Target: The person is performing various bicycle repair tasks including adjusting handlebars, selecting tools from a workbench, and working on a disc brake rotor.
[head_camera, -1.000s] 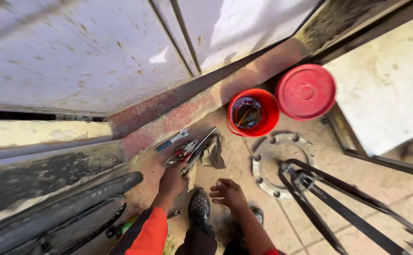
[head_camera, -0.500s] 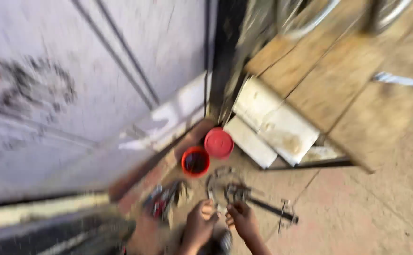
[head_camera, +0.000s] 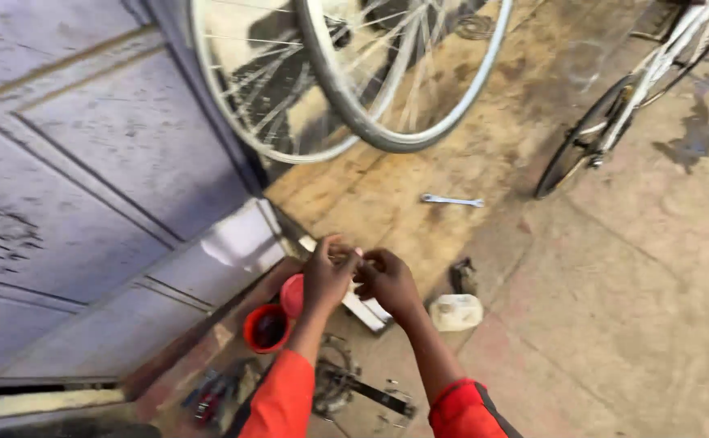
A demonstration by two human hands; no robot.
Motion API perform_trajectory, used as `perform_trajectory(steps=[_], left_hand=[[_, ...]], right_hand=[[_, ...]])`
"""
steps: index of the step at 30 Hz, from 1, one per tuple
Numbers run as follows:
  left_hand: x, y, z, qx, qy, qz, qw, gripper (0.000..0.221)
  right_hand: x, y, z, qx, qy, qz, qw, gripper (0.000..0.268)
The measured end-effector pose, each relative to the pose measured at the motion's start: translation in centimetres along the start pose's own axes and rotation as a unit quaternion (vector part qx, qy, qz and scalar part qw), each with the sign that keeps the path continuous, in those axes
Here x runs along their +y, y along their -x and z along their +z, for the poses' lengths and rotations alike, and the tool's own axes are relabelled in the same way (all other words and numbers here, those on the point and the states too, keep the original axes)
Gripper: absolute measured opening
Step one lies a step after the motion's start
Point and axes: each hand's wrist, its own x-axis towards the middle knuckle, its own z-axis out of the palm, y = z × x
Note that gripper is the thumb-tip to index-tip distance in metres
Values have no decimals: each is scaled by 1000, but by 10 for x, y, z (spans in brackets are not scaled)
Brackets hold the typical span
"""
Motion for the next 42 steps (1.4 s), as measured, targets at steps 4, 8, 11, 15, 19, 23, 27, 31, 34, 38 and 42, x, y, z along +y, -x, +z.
perform_trajectory(steps=[4, 8, 11, 15, 19, 23, 27, 31, 34, 38, 42], left_hand=[[51, 8, 48, 44, 51, 7, 998, 56], [106, 1, 80, 47, 79, 17, 996, 54], [135, -11, 107, 47, 88, 16, 995, 52], [150, -50, 175, 28, 131, 10, 991, 50], [169, -104, 242, -7, 112, 9, 994, 46], [208, -154, 297, -22, 47, 22, 998, 49], [256, -211, 332, -45, 22, -1, 999, 44], [281, -269, 373, -50, 7, 16, 999, 45], [286, -320, 407, -53, 12, -2, 998, 45], [260, -402, 467, -6, 10, -42, 999, 48], [291, -459, 506, 80, 38, -90, 992, 41]], right_hand=[[-51, -1, -72, -10, -8, -46, 999, 43], [-101, -11, -127, 7, 11, -84, 996, 43], [-117, -35, -158, 12, 29, -89, 996, 42], [-123, -87, -204, 12, 49, -96, 994, 40], [-145, -148, -256, 42, 98, -85, 991, 30], [-191, -204, -316, 65, 156, -105, 980, 27], [-245, -263, -355, 74, 151, -90, 982, 25], [-271, -351, -394, 106, 166, -98, 975, 30], [-288, -430, -417, 99, 185, -116, 971, 26], [-294, -557, -445, 81, 274, -139, 948, 20], [-308, -649, -463, 61, 378, -156, 910, 27]])
